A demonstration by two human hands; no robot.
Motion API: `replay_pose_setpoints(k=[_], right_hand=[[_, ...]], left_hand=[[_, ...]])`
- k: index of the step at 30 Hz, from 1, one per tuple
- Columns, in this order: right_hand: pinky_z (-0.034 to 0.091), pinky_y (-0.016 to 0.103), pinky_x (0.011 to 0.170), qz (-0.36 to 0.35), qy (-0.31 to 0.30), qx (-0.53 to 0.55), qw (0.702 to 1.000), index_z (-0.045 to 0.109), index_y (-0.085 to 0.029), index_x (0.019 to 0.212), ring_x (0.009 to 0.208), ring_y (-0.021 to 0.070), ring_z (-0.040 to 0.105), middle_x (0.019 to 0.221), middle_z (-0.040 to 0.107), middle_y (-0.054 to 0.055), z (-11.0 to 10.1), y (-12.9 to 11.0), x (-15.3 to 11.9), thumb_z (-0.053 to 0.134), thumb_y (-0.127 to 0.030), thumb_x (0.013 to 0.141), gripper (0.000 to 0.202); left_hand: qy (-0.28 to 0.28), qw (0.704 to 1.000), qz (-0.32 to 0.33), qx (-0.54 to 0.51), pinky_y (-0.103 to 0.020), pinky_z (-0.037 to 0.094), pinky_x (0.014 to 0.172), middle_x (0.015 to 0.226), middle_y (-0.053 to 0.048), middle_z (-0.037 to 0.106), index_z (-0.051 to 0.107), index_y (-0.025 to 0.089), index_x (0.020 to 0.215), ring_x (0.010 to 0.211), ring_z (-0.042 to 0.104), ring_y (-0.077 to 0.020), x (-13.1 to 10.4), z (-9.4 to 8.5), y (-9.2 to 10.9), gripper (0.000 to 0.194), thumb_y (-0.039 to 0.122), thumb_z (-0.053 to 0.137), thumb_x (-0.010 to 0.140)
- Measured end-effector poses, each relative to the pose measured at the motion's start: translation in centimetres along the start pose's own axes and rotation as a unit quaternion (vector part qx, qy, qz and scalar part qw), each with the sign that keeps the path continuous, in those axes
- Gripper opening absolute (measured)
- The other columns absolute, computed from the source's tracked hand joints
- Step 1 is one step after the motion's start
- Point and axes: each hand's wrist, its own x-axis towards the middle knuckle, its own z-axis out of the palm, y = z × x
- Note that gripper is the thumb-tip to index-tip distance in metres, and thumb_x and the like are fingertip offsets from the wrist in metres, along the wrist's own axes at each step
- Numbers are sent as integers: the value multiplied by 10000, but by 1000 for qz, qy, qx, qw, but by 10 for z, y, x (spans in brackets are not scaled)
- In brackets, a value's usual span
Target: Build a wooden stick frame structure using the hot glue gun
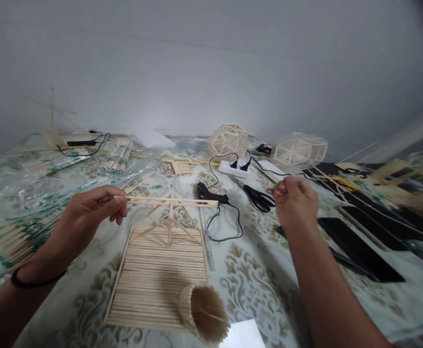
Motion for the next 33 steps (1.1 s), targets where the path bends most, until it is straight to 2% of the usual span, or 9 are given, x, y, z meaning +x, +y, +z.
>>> replay_pose_setpoints(k=[5,8,12,16,20,23,25,29,33], right_hand=[[535,287,651,-37,-68,-145,986,544,-253,719,567,122,521,593,529,-72,0,-11,-1,778,-726,813,536],[479,281,632,-30,-144,-256,955,635,-238,709,569,129,521,592,617,-37,-11,-32,11,796,-656,832,464],[453,299,605,11,-292,-376,879,779,-225,691,575,162,604,625,743,9,-23,-50,24,882,-507,739,304],[507,345,657,8,-325,-431,842,844,-253,788,656,236,710,737,820,34,-29,-53,26,873,-436,710,201],[470,362,611,-47,-268,-457,847,793,-245,685,525,215,619,598,739,43,-34,-59,26,802,-458,811,247],[550,399,738,-87,-236,-425,870,802,-255,875,709,261,735,761,799,59,-28,-63,18,751,-514,865,264],[584,426,828,-104,-228,-394,884,793,-263,984,831,275,779,839,817,57,-17,-67,4,720,-529,901,288],[588,392,771,-135,-223,-338,904,786,-266,916,682,213,736,730,775,16,17,-81,-36,693,-451,983,218],[614,359,779,-141,-310,-240,909,743,-279,1152,796,195,765,984,812,38,52,-92,-70,710,-358,992,182]], left_hand=[[15,999,-7,28,-284,450,641,695,10,681,749,218,791,674,590,-154,-1,1,7,274,458,750,923],[9,999,-12,34,-288,451,657,704,8,679,747,217,790,691,584,-159,-2,2,10,273,448,734,936],[4,999,-7,42,-289,461,665,702,7,682,751,216,790,687,590,-159,-1,2,11,282,455,727,937],[-1,998,3,70,-280,467,665,703,10,691,743,216,781,665,598,-148,0,2,12,280,438,705,948],[7,996,17,82,-268,478,632,692,1,704,760,204,796,637,604,-144,1,3,14,279,444,714,930],[7,996,18,91,-266,487,624,698,-9,721,788,188,867,628,615,-144,2,2,14,262,432,713,927],[5,996,16,91,-265,494,619,708,-13,729,795,182,911,624,622,-145,2,2,13,267,434,708,933],[5,997,24,76,-256,499,610,712,-8,720,789,185,954,614,621,-136,1,1,10,256,425,701,953],[8,998,24,51,-240,504,591,709,-5,715,770,187,946,607,621,-129,2,3,9,212,392,716,953]])
